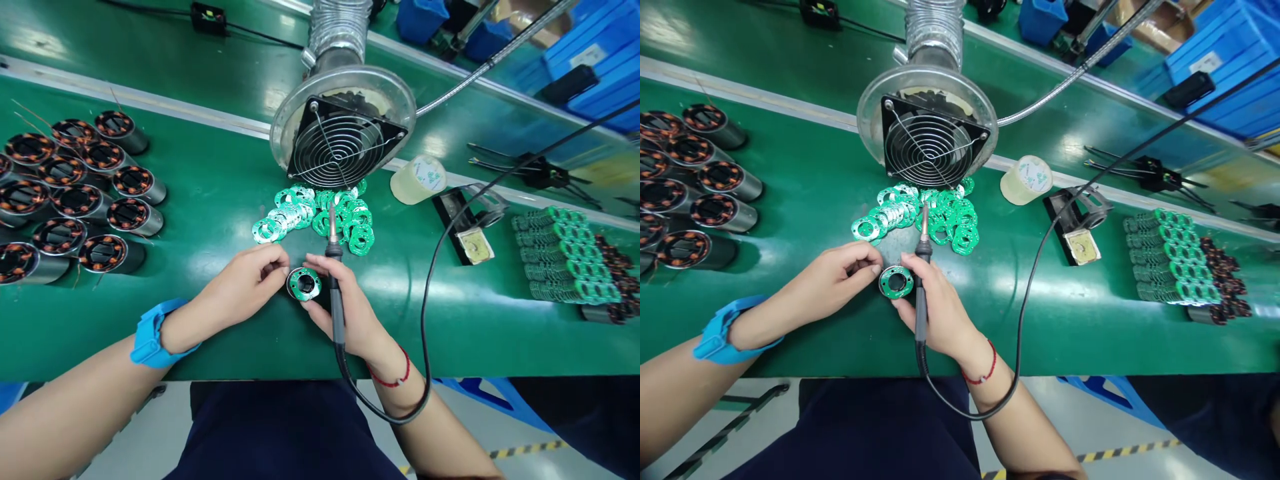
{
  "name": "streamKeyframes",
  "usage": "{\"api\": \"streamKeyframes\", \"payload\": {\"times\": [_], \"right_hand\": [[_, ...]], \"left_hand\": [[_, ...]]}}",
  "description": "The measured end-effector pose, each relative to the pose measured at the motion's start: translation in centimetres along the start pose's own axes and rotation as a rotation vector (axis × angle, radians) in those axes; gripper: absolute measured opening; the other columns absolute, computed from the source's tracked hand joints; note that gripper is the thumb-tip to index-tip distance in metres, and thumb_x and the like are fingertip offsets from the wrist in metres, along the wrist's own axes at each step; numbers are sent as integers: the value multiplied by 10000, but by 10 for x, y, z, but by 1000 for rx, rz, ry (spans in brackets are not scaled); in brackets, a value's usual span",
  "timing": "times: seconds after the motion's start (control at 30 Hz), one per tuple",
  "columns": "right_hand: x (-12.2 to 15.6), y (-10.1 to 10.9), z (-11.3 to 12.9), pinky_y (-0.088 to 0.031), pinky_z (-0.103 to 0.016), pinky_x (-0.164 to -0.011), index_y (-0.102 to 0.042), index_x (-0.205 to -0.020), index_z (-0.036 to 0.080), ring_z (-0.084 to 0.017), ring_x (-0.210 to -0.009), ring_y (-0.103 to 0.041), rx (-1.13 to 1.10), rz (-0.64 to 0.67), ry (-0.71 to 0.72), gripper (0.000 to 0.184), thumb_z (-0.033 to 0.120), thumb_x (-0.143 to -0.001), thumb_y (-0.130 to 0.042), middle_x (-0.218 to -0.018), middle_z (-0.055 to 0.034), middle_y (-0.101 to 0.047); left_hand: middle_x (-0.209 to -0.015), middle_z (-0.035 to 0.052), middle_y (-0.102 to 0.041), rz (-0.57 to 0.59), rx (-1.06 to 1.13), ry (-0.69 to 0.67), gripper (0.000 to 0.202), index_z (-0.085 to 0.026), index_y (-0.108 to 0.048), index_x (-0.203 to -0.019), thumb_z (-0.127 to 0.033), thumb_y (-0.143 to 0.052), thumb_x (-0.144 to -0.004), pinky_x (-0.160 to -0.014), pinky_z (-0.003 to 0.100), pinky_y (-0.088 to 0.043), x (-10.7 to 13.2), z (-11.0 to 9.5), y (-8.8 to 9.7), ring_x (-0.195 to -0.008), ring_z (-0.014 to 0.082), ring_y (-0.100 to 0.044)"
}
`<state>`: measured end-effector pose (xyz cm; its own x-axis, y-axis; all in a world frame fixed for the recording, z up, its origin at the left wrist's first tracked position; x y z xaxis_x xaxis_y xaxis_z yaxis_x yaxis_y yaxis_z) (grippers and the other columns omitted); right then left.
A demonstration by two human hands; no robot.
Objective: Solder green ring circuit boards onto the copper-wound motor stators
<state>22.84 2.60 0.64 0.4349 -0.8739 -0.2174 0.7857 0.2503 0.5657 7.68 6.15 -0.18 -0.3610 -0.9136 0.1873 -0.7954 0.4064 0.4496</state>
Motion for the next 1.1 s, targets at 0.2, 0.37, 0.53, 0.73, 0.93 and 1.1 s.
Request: {"api": "streamKeyframes", "payload": {"times": [0.2, 0.37, 0.53, 0.73, 0.93, 1.1], "right_hand": [[-1, 0, 6, -584, -450, -900, -431, -1334, 295, -267, -1082, -689, 68, -99, 128, 507, 223, -893, -669, -1195, -95, -687], [0, 2, 18, -583, -457, -877, -420, -1347, 310, -270, -1080, -687, 88, -196, 234, 520, 202, -898, -658, -1190, -101, -688], [0, 16, 27, -573, -416, -855, -440, -1360, 312, -240, -1017, -696, 89, -263, 245, 482, 185, -928, -612, -1118, -70, -714], [2, 23, 37, -498, -328, -678, -565, -1190, 312, -191, -701, -604, 338, -288, 281, 324, 109, -939, -538, -794, -7, -671], [3, 17, 24, -524, -296, -678, -526, -1125, 272, -144, -664, -623, -288, -332, -173, 227, 204, -910, -547, -778, 31, -620], [8, -3, 32, -547, -264, -623, -516, -1117, 270, -116, -596, -618, -900, -343, -356, 332, 300, -831, -681, -722, 64, -582]], "left_hand": [[-849, 14, -631, 116, 11, 97, 416, -193, -652, -1155, -485, -569, -871, -658, 317, -478, 7, 4, -6, -717, 175, -578], [-1004, 37, -713, 272, 361, 138, 442, -226, -649, -1256, -463, -556, -895, -777, 334, -555, 11, 2, -22, -890, 209, -665], [-1059, 41, -726, 307, 591, 200, 356, -214, -697, -1163, -409, -600, -881, -805, 339, -592, 12, 2, -25, -873, 184, -696], [-1050, 60, -729, 159, 419, 124, 443, -191, -659, -1248, -380, -607, -850, -776, 361, -608, 14, 1, -18, -823, 190, -694], [-1182, 110, -656, -306, -320, -460, 464, -197, -571, -1360, -165, -529, -899, -922, 335, -556, 37, -35, 7, -1073, 228, -643], [-1150, 98, -656, -487, -368, -699, 494, -243, -525, -1385, -126, -551, -906, -902, 325, -568, 64, -59, 17, -1049, 227, -652]]}}
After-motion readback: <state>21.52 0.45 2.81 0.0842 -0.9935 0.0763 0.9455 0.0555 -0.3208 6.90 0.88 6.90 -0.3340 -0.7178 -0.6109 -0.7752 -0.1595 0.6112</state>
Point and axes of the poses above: each hand's wrist, its own x-axis away from the middle knuckle, its own y-axis out of the back of the hand, z = x × y, the point moved 7 cm from there along -x, towards the middle knuckle
